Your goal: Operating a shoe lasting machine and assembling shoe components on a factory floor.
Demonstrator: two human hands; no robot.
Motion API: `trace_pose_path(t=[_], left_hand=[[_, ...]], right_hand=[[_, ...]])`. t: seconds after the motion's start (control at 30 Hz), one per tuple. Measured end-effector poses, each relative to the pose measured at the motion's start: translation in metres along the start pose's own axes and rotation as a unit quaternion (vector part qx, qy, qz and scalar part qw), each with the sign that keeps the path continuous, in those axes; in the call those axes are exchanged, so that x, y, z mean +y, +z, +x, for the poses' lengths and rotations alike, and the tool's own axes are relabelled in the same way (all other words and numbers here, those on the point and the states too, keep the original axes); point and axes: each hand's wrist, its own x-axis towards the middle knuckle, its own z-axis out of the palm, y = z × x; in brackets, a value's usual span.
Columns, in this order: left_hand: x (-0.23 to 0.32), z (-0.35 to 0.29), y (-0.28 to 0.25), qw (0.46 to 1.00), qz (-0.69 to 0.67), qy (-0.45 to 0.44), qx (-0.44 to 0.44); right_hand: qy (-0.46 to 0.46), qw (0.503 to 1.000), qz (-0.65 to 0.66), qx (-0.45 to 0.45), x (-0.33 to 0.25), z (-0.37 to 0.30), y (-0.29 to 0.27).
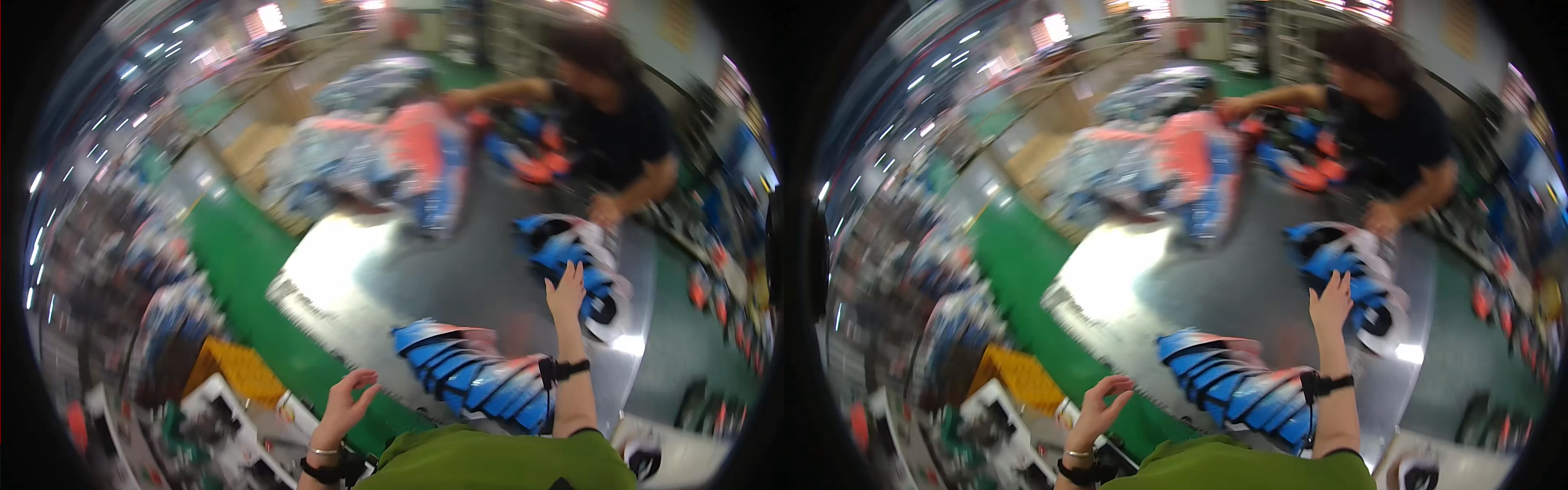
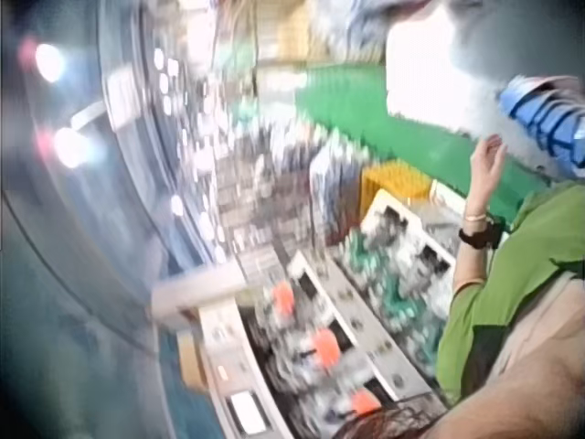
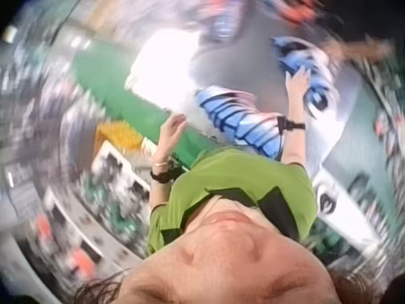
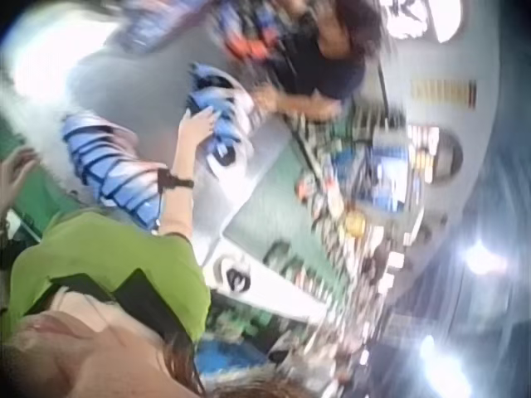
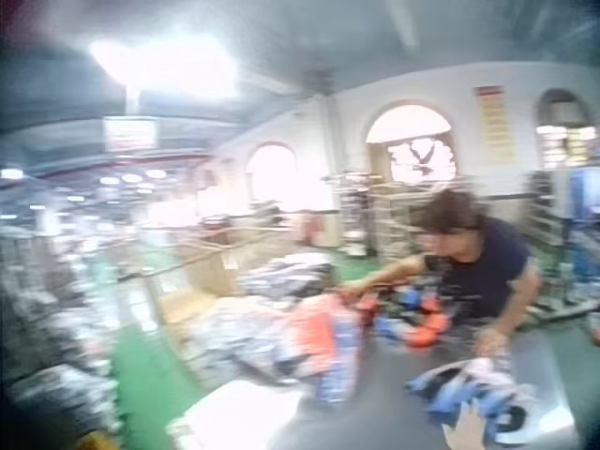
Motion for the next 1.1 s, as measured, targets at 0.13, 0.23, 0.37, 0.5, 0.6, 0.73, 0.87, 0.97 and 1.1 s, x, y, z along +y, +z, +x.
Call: trace_pose_path(t=[0.13,0.23,0.37,0.5,0.6,0.73,0.87,0.97,1.1], left_hand=[[-0.016,-0.090,-0.043,0.989,0.003,-0.007,0.145],[-0.015,-0.193,-0.083,0.968,0.024,-0.049,0.247],[0.007,-0.366,-0.092,0.870,0.156,-0.136,0.447],[0.107,-0.500,-0.056,0.662,0.277,-0.257,0.647],[0.171,-0.582,-0.017,0.385,0.437,-0.282,0.762],[0.227,-0.669,0.008,0.016,0.571,-0.470,0.673],[0.222,-0.712,-0.001,0.025,0.418,-0.603,0.679],[0.220,-0.741,-0.005,0.047,0.409,-0.589,0.696],[0.236,-0.748,-0.007,-0.015,0.572,-0.399,0.716]], right_hand=[[-0.370,0.899,0.204,-0.116,-0.168,-0.084,0.004],[-0.543,0.774,0.243,-0.217,-0.268,-0.195,-0.014],[-0.702,0.561,0.291,-0.330,-0.346,-0.338,-0.048],[-0.778,0.389,0.306,-0.386,-0.376,-0.448,-0.123],[-0.794,0.195,0.425,-0.389,-0.395,-0.531,-0.215],[-0.734,0.021,0.588,-0.339,-0.407,-0.632,-0.357],[-0.792,0.096,0.544,-0.259,-0.411,-0.707,-0.464],[-0.843,0.149,0.455,-0.247,-0.408,-0.771,-0.488],[-0.760,0.075,0.584,-0.277,-0.430,-0.771,-0.516]])
